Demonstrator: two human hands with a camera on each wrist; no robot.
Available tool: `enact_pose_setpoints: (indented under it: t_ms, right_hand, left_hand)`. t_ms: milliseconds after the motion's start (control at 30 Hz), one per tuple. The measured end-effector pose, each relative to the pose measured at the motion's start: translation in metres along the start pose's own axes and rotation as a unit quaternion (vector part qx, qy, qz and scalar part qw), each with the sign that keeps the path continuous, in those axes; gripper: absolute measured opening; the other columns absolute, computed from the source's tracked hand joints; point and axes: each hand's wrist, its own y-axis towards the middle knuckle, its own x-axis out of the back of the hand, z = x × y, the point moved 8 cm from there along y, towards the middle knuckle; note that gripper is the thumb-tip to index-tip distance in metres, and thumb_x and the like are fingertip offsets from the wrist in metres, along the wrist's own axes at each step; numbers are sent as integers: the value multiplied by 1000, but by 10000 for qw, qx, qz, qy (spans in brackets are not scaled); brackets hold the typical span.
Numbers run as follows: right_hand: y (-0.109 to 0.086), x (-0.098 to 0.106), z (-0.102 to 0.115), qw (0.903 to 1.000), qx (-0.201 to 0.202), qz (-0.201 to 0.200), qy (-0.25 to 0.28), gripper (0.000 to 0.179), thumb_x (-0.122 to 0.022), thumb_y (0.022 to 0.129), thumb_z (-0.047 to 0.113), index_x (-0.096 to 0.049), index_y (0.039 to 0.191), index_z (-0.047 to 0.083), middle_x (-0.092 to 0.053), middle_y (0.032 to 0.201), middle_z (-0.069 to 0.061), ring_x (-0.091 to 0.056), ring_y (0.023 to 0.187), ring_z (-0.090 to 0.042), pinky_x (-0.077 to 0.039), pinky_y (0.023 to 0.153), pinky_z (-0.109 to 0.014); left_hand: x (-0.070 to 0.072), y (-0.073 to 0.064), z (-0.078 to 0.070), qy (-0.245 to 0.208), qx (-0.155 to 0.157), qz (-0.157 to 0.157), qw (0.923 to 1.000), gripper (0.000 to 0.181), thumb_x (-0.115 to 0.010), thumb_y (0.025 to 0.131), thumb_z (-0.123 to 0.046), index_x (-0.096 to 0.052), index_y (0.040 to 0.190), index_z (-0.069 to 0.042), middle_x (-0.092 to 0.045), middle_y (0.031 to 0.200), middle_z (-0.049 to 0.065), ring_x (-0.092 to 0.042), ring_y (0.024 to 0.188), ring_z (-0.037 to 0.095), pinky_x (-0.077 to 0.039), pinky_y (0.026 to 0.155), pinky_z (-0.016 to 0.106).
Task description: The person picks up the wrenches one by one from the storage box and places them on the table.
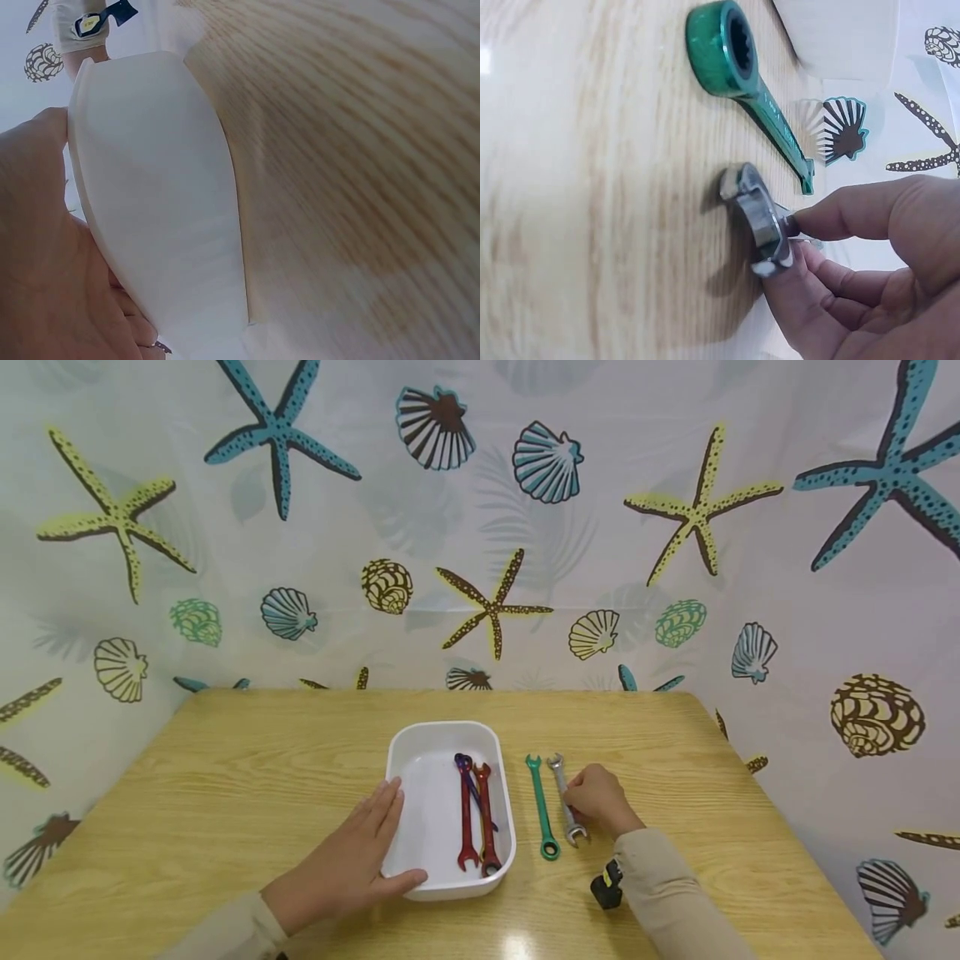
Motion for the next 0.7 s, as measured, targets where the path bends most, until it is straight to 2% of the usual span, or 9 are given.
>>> enact_pose_setpoints:
  t_ms: [300,567,700]
  right_hand:
    - [-1,1,8,9957,194,-204,-883,17,-65,82,9,-64,67,1,-57,55,-2,-51,49,-10,-39,46,-20]
    - [-5,5,15,9888,532,-497,-1300,12,-65,79,6,-68,73,-4,-64,64,-4,-56,55,-15,-48,54,-29]
    - [-6,5,15,9881,518,-505,-1358,13,-66,80,7,-69,74,-4,-64,64,-5,-58,55,-15,-50,55,-30]
  left_hand:
    - [-2,1,3,-105,119,86,9998,108,-37,83,-79,-22,149,6,-14,158,21,-14,145,36,-22,114,49]
    - [-2,0,3,-150,135,68,9998,106,-43,84,-75,-22,149,6,-14,158,21,-14,145,35,-21,115,48]
    - [-1,0,3,-142,121,46,9998,107,-41,84,-77,-21,150,5,-14,158,21,-14,146,34,-21,115,48]
